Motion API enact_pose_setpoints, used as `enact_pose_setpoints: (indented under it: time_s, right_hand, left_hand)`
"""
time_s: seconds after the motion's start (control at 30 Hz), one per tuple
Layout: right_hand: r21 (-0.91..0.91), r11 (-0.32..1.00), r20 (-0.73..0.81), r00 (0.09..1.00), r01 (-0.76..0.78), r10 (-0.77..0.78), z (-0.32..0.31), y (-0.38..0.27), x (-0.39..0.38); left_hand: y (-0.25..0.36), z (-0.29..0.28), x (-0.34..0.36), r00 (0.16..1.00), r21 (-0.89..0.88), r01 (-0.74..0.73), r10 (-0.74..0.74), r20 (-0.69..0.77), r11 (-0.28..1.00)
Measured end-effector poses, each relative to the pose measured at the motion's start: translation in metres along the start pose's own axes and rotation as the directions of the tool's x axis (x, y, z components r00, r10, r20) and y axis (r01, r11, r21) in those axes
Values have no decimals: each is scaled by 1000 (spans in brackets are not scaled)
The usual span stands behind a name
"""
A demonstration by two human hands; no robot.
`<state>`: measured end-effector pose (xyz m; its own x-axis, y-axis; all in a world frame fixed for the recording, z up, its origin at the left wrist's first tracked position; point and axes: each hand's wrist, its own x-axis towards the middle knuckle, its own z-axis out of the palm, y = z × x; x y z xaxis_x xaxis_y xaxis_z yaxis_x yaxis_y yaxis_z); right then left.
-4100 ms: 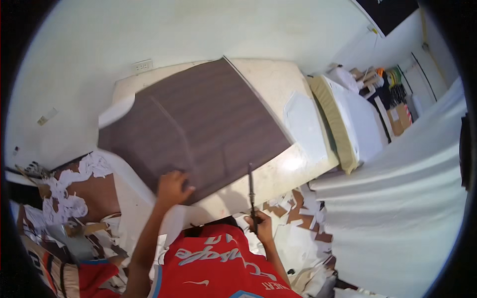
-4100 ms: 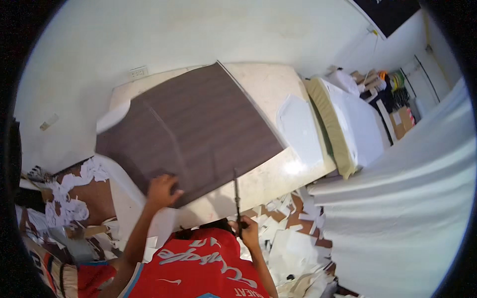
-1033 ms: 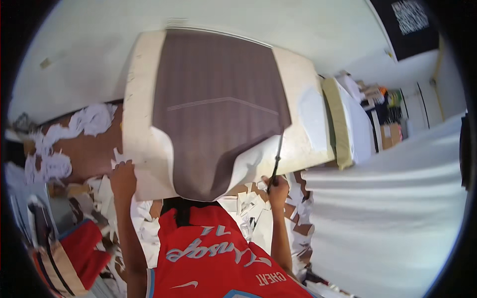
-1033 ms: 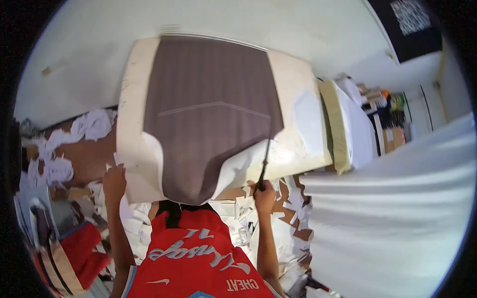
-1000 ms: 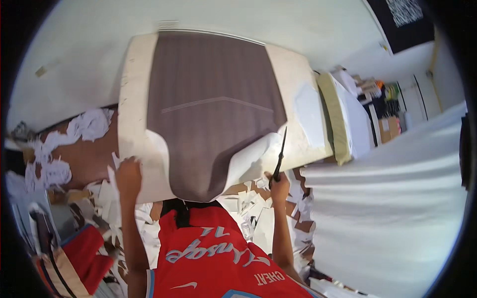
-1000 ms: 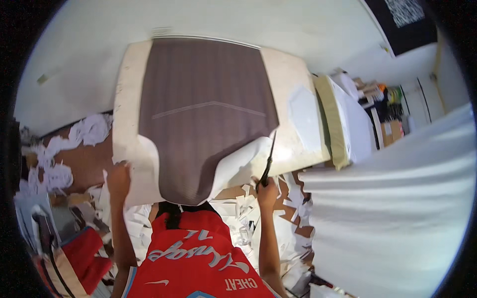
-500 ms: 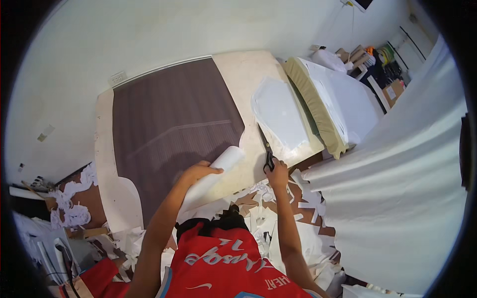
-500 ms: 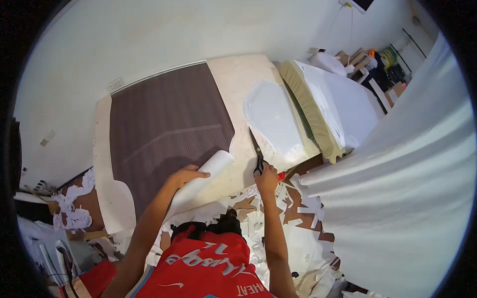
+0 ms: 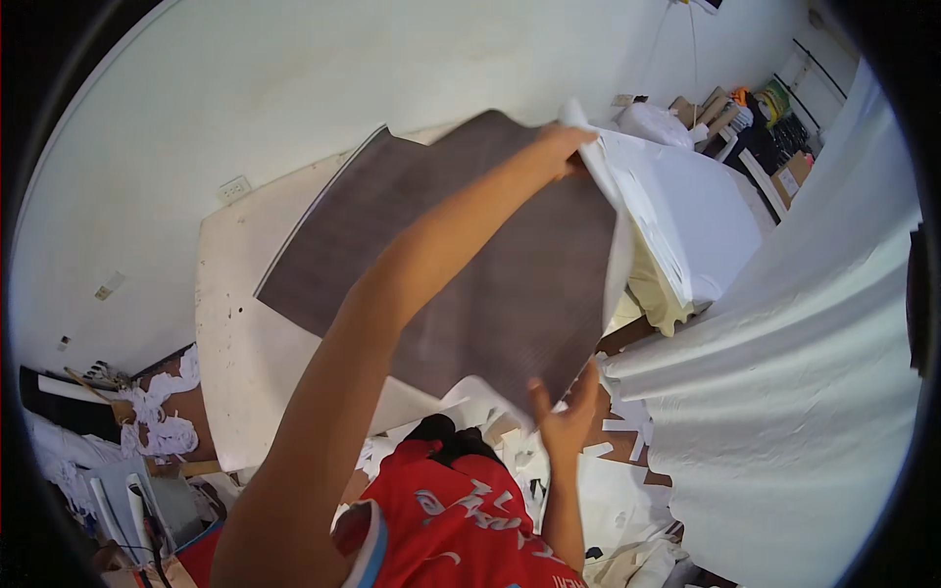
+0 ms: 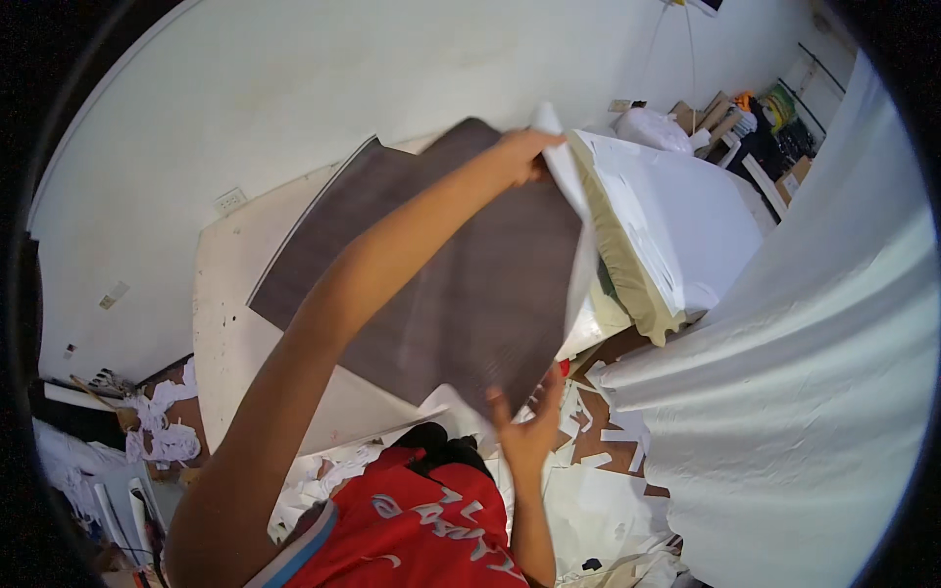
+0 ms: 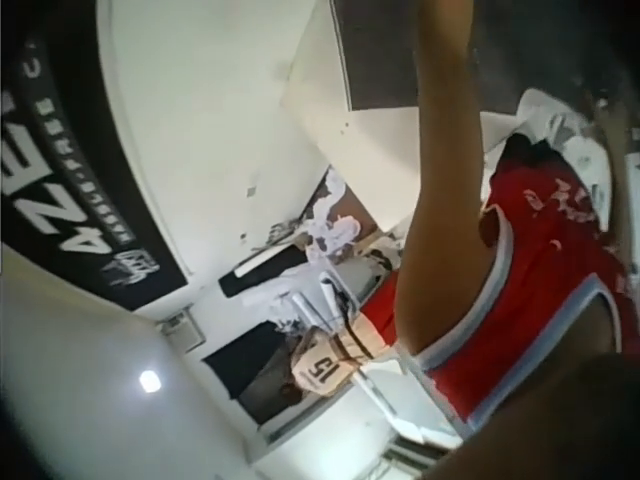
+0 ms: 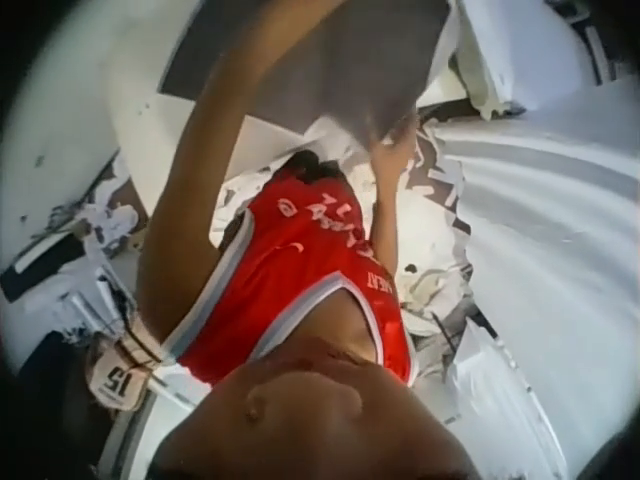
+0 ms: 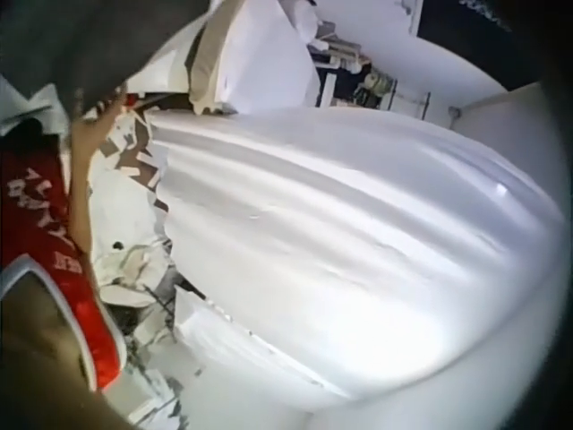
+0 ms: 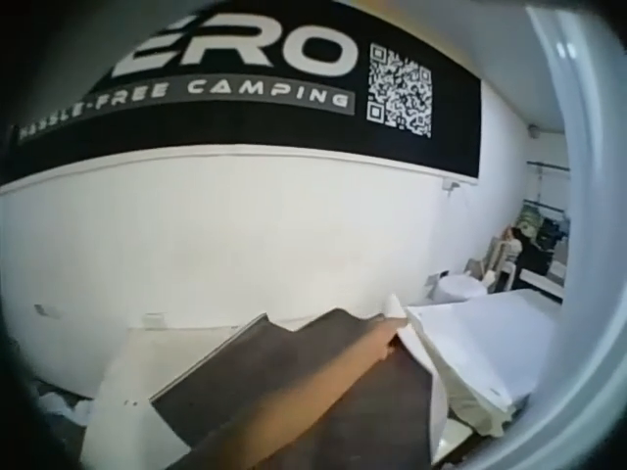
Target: Cutting out garment pattern pieces from stacked fabric using industrial scissors.
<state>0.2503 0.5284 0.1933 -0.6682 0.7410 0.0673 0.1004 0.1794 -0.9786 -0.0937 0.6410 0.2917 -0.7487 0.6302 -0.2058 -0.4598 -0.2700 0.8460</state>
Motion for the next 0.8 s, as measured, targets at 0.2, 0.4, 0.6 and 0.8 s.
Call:
enact_pose_setpoints:
  time_s: [0.2,0.4,0.6,0.8]
  right_hand:
    - [-365,919,-322,907,147,-273,-144,36,170]
    - [-542,814,-398,790,208,-467,-251,-46,340]
    - [-751,652,-504,727,-103,-466,-408,-108,453]
    - [-754,637,-528,426,164,-735,-513,-203,451]
  left_hand:
    - [42,165,128,973,34,-118,108,203,992]
    - [118,253,225,878,-126,-259,288,383,958]
    - [144,395,233,906,52,-344,317,281,937]
    - [172,456,252,790,-185,-312,363,494,932]
